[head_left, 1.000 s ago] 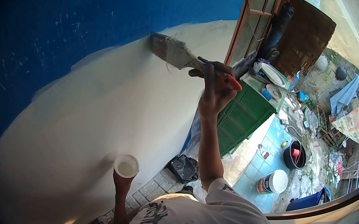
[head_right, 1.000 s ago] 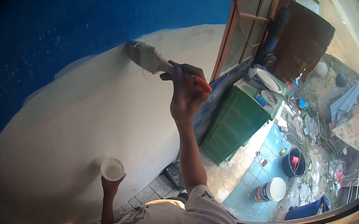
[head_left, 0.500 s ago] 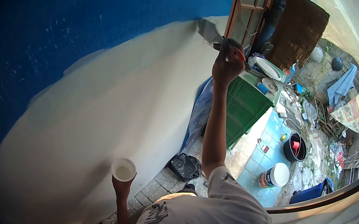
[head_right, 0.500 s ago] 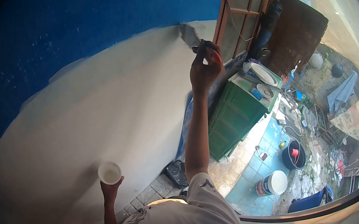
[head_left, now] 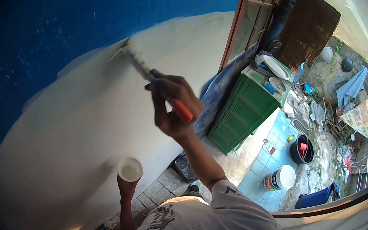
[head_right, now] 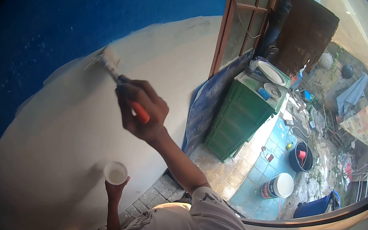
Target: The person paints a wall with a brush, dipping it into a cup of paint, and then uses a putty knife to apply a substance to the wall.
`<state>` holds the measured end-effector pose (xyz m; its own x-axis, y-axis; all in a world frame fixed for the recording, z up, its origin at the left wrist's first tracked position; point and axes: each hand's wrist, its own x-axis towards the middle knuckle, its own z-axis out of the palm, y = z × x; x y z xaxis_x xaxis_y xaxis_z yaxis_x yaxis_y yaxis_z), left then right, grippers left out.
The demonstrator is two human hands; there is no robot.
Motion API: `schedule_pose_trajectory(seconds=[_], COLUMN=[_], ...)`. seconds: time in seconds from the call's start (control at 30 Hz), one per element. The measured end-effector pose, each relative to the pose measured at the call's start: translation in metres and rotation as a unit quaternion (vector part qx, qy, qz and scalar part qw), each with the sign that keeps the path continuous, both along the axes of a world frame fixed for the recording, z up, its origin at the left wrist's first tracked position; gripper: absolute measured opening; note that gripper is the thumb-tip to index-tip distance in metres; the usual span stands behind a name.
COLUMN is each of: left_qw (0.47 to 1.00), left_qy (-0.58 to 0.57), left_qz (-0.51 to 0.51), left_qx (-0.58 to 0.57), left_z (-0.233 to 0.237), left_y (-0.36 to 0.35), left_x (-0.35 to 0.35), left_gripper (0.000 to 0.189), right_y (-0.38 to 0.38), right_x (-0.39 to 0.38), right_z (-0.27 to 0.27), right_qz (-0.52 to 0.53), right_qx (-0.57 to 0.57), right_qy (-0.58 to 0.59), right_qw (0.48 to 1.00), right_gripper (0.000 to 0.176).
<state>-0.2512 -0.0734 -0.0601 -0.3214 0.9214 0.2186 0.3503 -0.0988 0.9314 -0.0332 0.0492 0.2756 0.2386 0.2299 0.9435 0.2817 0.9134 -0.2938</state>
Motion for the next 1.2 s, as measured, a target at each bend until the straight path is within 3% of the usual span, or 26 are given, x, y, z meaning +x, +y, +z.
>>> schedule_pose_trajectory(seconds=[0.07,0.13,0.33,0.4,0.47,0.57,0.63,0.73,0.8,0.87,0.93,1.0,1.03,1.07,1.1,1.17,1.2], left_qw=[1.0,1.0,1.0,1.0,0.999,1.0,1.0,0.995,0.998,0.999,1.0,1.0,0.999,0.999,0.999,0.997,0.996], left_qy=[0.017,0.006,0.0,-0.005,-0.003,-0.003,-0.017,-0.093,-0.069,-0.042,-0.02,-0.008,0.0,-0.001,-0.006,-0.016,-0.007], left_qz=[-0.001,-0.01,0.014,0.024,0.03,0.004,-0.009,-0.01,0.0,0.011,0.02,0.027,0.027,0.026,0.051,0.079,0.084], left_qx=[0.006,0.005,0.01,0.013,0.016,-0.028,-0.025,0.014,0.012,0.006,-0.002,-0.013,-0.022,-0.022,-0.003,0.017,0.015], left_z=[0.008,0.014,0.019,0.014,0.01,0.003,0.001,0.035,0.033,0.022,0.009,0.0,0.001,0.001,0.009,0.01,0.005], left_y=[0.002,0.005,-0.01,-0.017,-0.023,-0.028,-0.029,-0.033,-0.034,-0.035,-0.04,-0.049,-0.052,-0.057,-0.063,-0.071,-0.076], left_x=[0.007,0.012,0.01,0.009,0.004,-0.002,-0.003,0.01,0.008,0.004,0.0,-0.002,-0.003,-0.003,-0.001,0.001,-0.003], left_gripper=[0.051,0.055,0.058,0.058,0.058,0.07,0.071,0.072,0.072,0.071,0.071,0.071,0.071,0.071,0.064,0.058,0.059], right_y=[-0.009,-0.003,0.046,0.05,0.037,-0.022,-0.054,-0.081,-0.091,-0.101,-0.094,-0.076,-0.049,-0.027,-0.022,0.006,0.013], right_x=[0.002,0.009,0.057,0.047,0.022,-0.038,-0.073,-0.108,-0.11,-0.11,-0.109,-0.088,-0.08,-0.067,-0.047,-0.001,0.024], right_z=[-0.002,0.001,0.011,0.011,0.005,-0.005,-0.009,-0.003,0.0,0.001,-0.006,-0.016,-0.02,-0.035,-0.042,-0.054,-0.056], right_qz=[0.013,0.091,-0.084,-0.08,-0.124,-0.113,-0.031,0.069,0.106,0.284,0.324,0.191,0.181,0.208,0.227,0.136,0.032], right_qx=[0.024,0.08,0.022,0.015,0.069,0.049,0.077,0.101,0.101,0.057,0.097,0.051,0.083,0.039,-0.094,-0.045,-0.092], right_qy=[-0.064,0.009,0.131,0.122,-0.005,-0.061,-0.085,-0.083,-0.082,-0.036,-0.023,-0.089,-0.05,0.034,0.13,0.194,0.177], right_qw=[0.998,0.993,0.988,0.989,0.99,0.99,0.993,0.989,0.986,0.956,0.941,0.976,0.979,0.977,0.961,0.97,0.979], right_gripper=[0.016,0.018,0.007,0.004,0.007,0.021,0.025,0.026,0.024,0.025,0.029,0.031,0.025,0.017,0.014,0.019,0.017])
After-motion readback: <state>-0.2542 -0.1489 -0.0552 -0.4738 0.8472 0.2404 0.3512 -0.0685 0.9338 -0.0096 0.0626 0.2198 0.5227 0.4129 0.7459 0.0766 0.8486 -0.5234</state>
